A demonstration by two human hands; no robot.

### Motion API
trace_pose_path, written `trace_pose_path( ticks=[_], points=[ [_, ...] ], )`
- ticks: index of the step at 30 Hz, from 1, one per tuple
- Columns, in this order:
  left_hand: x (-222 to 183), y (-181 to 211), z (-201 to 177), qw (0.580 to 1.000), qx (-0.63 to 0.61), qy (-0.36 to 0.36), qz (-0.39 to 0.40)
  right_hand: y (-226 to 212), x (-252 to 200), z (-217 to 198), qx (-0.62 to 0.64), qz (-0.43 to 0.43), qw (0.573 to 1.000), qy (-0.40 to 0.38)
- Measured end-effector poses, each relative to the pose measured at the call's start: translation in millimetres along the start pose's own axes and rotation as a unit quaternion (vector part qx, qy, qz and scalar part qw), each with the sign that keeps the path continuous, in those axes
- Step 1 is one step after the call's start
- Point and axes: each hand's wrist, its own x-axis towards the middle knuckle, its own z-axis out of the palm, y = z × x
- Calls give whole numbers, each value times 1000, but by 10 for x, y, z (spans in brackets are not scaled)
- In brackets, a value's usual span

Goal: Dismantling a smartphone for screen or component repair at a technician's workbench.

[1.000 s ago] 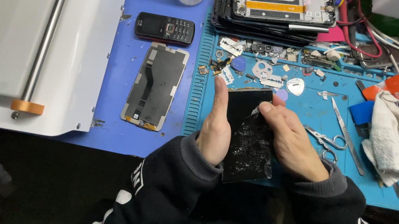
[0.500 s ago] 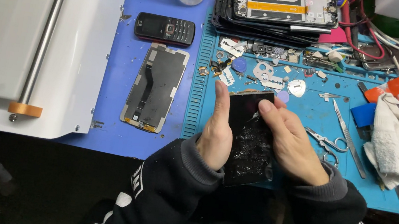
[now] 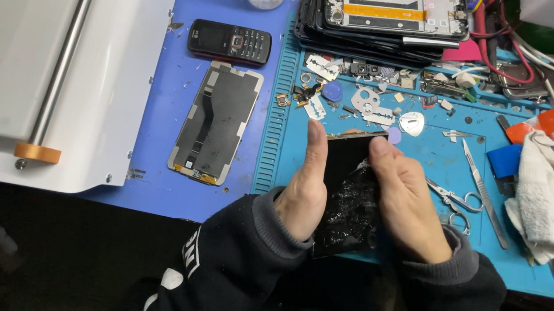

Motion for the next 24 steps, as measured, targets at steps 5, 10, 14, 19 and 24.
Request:
trace_pose_path(
  ticks=[5, 10, 14, 19, 24],
  points=[
    [10, 31, 22, 998, -38, 37, 35, 286, 116, -209, -91, -60, 992, -64],
    [30, -126, 80, 991, -124, 29, 34, 374, 125, -300, -100, 65, 991, -56],
    [58, -31, -21, 998, -57, 35, -12, -292, -57, 101, -127, 221, 966, 36],
    [-21, 28, 130, 999, -47, 17, 21, 211, 47, -173, -107, 98, 989, -4],
    [39, 14, 28, 998, -60, 9, 11, 75, 88, -133, -138, 50, 989, -37]
  ],
)
